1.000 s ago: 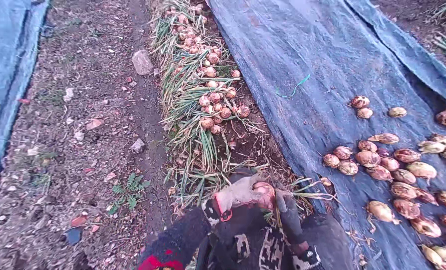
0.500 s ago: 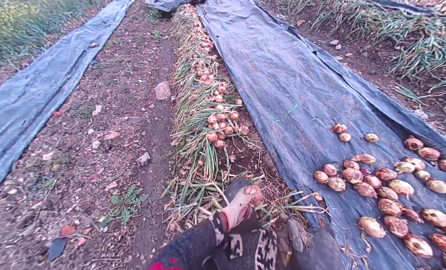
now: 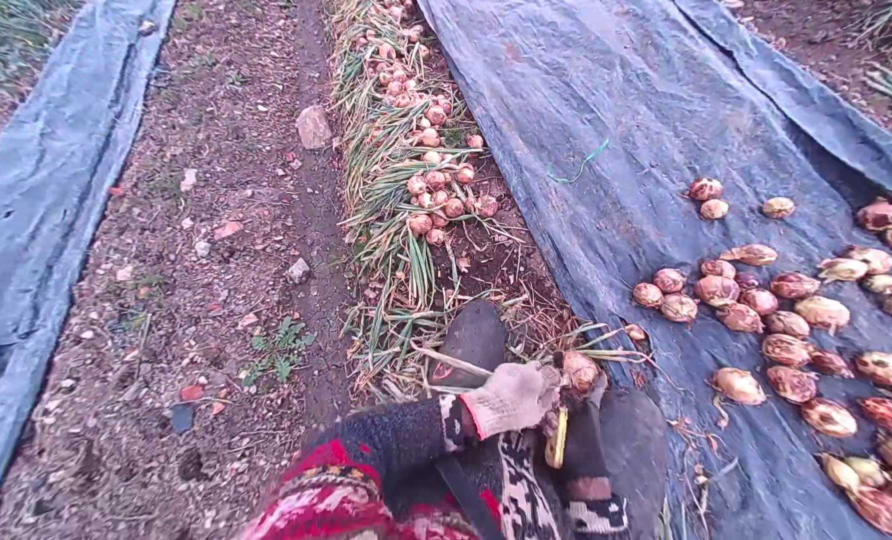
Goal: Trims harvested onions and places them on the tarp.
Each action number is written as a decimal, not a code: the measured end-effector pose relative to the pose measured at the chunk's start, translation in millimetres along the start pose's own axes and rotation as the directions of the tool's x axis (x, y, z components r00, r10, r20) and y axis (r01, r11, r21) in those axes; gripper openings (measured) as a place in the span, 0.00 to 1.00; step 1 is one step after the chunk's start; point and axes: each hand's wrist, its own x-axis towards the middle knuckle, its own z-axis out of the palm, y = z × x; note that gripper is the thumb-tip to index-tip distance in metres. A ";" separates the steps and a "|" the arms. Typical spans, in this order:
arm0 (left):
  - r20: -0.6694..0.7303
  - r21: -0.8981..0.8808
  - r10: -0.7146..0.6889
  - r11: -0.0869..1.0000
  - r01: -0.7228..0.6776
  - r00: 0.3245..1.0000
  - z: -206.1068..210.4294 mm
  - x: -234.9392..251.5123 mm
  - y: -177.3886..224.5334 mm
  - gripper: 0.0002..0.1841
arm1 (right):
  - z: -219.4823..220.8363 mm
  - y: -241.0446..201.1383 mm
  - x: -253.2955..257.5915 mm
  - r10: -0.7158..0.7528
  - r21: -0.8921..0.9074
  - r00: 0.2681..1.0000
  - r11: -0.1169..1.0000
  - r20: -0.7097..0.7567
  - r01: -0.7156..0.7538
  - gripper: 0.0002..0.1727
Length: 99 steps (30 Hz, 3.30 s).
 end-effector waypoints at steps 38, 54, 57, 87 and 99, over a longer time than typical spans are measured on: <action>-0.303 -0.714 -0.093 0.681 -0.161 0.949 -73.0 64.3 -180.8 0.46 | 81.4 -38.1 75.3 -0.430 -0.830 0.882 0.407 0.193 0.380 0.46; -0.219 -0.542 -0.415 0.804 0.244 0.883 -39.3 21.0 -129.2 0.40 | 55.7 -24.4 -60.1 -0.603 -0.420 0.749 0.625 0.275 0.658 0.24; -0.157 -0.875 -0.421 0.479 0.072 0.893 -46.7 23.7 -121.5 0.31 | 41.6 -31.8 -40.2 -0.569 -0.744 0.818 0.511 0.083 0.431 0.25; -0.267 -0.470 -0.878 0.478 0.742 0.397 -173.1 200.1 -422.7 0.37 | 45.3 -50.2 27.6 -0.272 -0.718 0.929 0.696 -0.252 0.009 0.27; -0.125 -0.969 -0.463 0.247 -0.007 0.877 -91.7 35.3 -289.0 0.35 | 87.1 -15.2 81.7 -0.264 -0.875 0.962 0.447 0.069 0.186 0.35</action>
